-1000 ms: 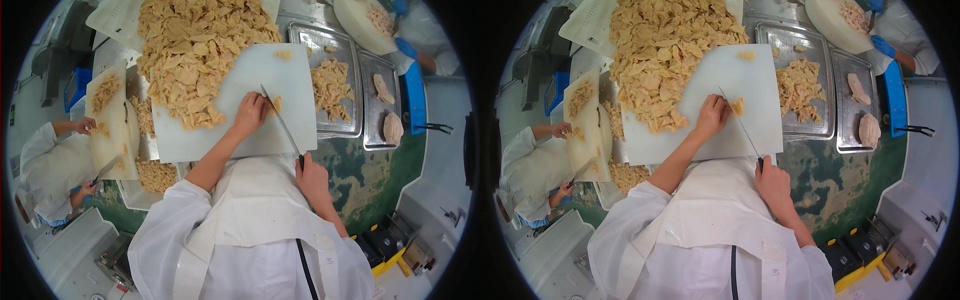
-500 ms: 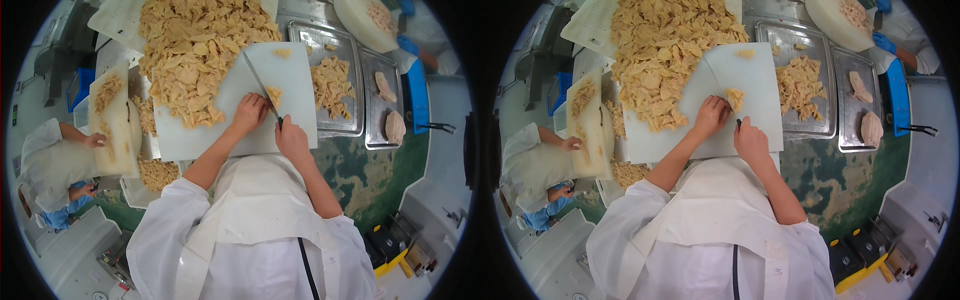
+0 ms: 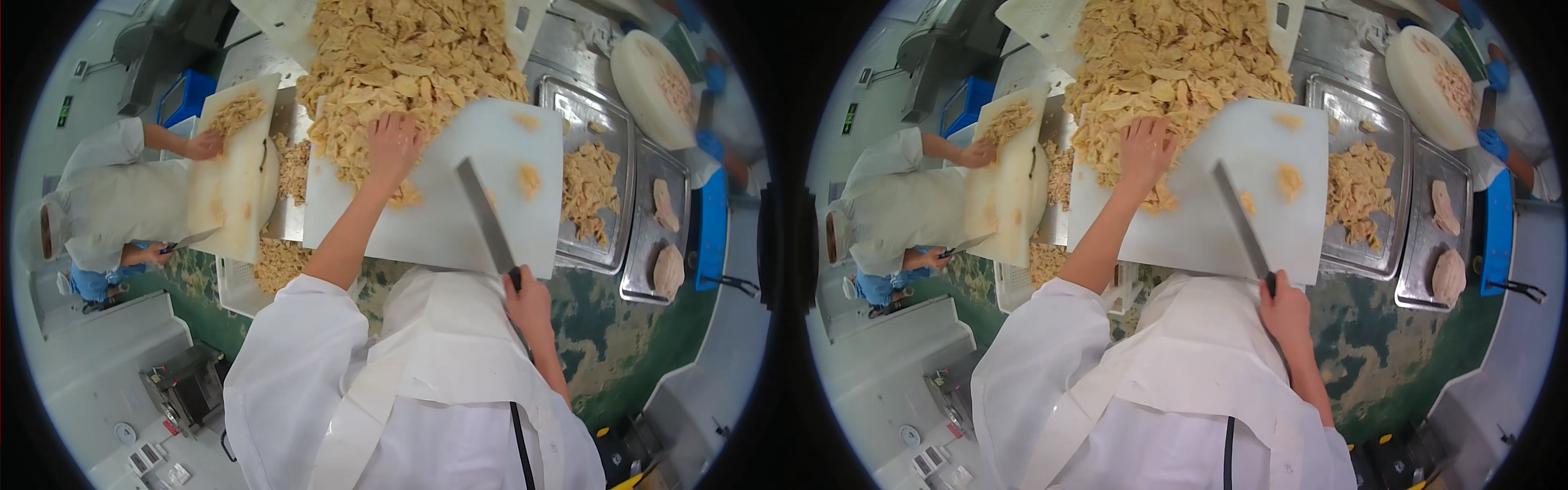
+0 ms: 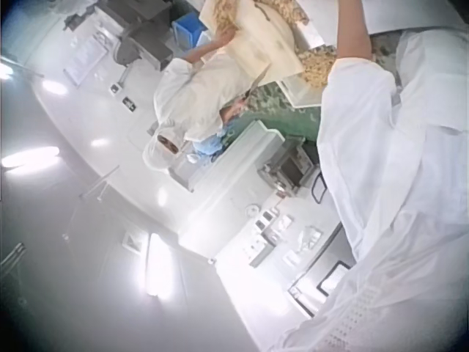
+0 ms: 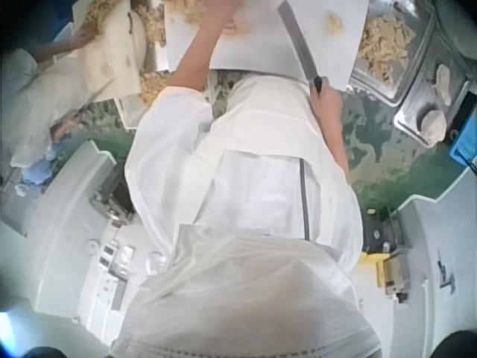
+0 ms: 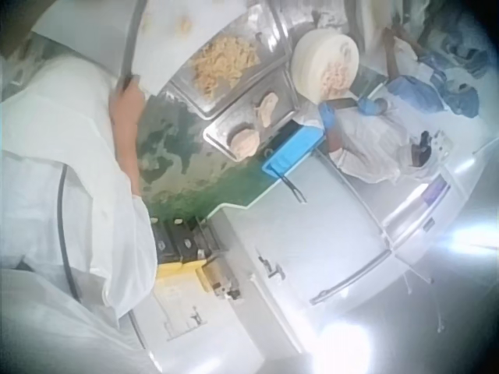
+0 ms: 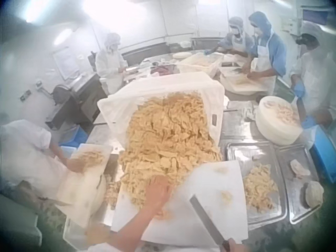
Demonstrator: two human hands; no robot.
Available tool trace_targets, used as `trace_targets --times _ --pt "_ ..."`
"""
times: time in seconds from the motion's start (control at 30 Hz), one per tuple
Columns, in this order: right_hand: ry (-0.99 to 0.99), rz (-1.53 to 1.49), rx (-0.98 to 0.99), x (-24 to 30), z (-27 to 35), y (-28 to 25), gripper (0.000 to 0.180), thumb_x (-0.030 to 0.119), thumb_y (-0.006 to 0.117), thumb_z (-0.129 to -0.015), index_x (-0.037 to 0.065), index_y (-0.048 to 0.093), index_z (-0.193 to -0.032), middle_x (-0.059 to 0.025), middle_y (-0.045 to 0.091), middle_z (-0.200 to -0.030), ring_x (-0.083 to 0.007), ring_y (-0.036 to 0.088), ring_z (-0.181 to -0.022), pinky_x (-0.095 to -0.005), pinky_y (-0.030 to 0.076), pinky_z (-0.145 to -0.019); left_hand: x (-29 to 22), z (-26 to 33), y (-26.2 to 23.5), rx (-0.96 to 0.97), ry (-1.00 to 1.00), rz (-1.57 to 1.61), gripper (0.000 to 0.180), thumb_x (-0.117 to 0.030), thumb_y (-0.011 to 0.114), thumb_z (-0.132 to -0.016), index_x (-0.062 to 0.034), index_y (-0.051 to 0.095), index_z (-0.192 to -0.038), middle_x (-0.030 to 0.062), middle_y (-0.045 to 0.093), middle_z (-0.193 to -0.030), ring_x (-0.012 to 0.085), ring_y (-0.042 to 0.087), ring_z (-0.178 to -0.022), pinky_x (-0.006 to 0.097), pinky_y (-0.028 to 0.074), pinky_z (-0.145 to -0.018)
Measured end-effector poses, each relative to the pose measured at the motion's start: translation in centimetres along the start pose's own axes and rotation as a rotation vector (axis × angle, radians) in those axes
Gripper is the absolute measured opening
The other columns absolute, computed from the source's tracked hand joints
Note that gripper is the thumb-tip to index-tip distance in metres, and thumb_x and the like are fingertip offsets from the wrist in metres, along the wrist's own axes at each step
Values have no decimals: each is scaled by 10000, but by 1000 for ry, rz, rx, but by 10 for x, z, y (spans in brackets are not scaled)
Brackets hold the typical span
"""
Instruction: The person slices pieces of meat using a cleaver on a white cutting board. The person picks up strips of meat from a pile, cuts them into smaller pieces, and moves the sliced meat into a tray.
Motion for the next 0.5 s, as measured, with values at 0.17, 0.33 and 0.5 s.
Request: trace_targets --times 0.17,0.33,0.5 --pt "275 54 -229 -65 0 -44 306 306 544 -961 19 560 -1066 -255 648 -724 -476 631 -722 -552 488 -645 38 -12 -21 60 -190 -31 384 -238 766 -765 -100 642 -1101 96 646 -1014 300 600 -967 422 465 -850" --pt "351 -3 -260 -89 8 -55 342 309 540 -967 -4 552 -1103 -262 656 -765 -477 634 -775 -540 485 -659 82 -11 -24 207 -310 302 408 -274 778 -780 -37 675 -1096 159 695 -950 330 662 -897 390 538 -763" --pt "334 -82 -218 -71 19 -36 348 308 552 -961 -6 553 -1112 -265 654 -773 -480 627 -772 -536 480 -657 97 0 -9 250 -776 957 367 -270 757 -846 -62 679 -1138 88 706 -965 178 666 -908 327 533 -765"
Point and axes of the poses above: each hand's wrist, its own z-axis away from the middle knuckle, its own y-axis out of the palm, x = y × z, the point moved 8 cm from there along -z, towards the middle knuckle
